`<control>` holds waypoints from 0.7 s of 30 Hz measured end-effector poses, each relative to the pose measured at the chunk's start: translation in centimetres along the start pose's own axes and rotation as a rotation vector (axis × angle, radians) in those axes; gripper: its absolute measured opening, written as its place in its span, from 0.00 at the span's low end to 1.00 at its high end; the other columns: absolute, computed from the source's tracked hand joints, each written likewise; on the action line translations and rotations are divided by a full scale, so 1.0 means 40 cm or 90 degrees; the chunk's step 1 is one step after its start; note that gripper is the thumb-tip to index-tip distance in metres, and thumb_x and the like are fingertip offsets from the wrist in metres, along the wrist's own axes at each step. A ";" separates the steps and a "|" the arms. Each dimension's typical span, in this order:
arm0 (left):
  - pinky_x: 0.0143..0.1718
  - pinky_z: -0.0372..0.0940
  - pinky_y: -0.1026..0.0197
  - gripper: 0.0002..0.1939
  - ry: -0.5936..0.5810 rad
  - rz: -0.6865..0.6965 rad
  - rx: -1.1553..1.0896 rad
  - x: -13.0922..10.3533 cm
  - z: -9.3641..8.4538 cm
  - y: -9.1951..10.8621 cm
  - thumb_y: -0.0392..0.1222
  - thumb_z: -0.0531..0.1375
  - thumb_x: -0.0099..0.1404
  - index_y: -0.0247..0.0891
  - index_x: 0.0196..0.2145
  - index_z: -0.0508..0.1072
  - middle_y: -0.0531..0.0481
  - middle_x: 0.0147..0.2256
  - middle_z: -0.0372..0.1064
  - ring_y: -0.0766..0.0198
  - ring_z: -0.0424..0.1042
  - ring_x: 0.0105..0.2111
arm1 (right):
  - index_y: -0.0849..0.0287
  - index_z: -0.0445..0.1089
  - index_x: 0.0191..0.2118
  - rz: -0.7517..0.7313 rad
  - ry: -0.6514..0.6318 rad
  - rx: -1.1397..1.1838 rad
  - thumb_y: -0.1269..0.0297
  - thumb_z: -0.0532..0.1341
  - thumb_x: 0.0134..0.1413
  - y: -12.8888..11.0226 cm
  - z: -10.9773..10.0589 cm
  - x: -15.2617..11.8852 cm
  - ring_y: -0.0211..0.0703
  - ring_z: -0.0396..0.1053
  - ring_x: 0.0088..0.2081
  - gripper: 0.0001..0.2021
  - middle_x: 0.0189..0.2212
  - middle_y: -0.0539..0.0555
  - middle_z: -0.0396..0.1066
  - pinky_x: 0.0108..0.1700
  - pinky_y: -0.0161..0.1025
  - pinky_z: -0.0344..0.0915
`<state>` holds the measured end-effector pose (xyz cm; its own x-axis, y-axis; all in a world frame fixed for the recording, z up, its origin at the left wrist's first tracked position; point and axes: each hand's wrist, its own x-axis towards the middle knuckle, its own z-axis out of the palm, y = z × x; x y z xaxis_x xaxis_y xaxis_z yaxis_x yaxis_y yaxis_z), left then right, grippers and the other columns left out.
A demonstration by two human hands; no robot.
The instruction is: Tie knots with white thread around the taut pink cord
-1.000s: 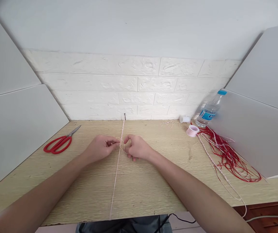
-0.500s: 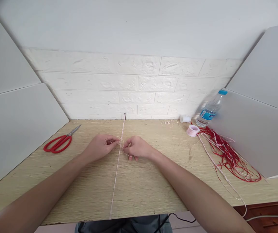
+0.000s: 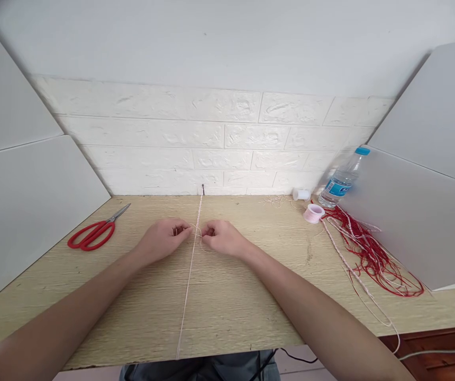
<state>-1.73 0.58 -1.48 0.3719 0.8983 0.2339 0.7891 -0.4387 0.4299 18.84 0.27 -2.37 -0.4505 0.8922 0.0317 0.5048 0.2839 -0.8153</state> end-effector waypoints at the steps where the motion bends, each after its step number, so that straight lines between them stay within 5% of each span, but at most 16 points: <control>1: 0.28 0.57 0.62 0.14 0.000 -0.005 0.001 0.001 0.002 -0.002 0.49 0.52 0.63 0.43 0.31 0.76 0.52 0.30 0.73 0.62 0.67 0.29 | 0.60 0.70 0.32 0.005 -0.008 0.006 0.67 0.55 0.48 -0.001 -0.002 0.000 0.35 0.62 0.27 0.08 0.27 0.49 0.68 0.27 0.31 0.55; 12: 0.27 0.54 0.62 0.18 -0.002 -0.012 0.007 0.003 0.012 -0.006 0.52 0.52 0.63 0.40 0.26 0.73 0.50 0.27 0.70 0.63 0.65 0.27 | 0.61 0.64 0.25 0.009 -0.042 0.021 0.58 0.55 0.52 -0.004 -0.010 -0.004 0.33 0.54 0.23 0.12 0.21 0.47 0.58 0.24 0.32 0.50; 21: 0.28 0.54 0.62 0.17 -0.028 -0.031 -0.013 0.004 0.011 -0.003 0.53 0.52 0.63 0.40 0.27 0.73 0.51 0.27 0.70 0.63 0.65 0.27 | 0.60 0.64 0.25 0.004 -0.037 0.035 0.58 0.56 0.51 0.003 -0.004 -0.002 0.33 0.55 0.24 0.11 0.22 0.47 0.60 0.24 0.32 0.51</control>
<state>-1.55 0.80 -1.88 0.3546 0.9186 0.1746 0.7967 -0.3945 0.4579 19.05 0.30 -2.38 -0.4907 0.8713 -0.0059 0.4670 0.2573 -0.8460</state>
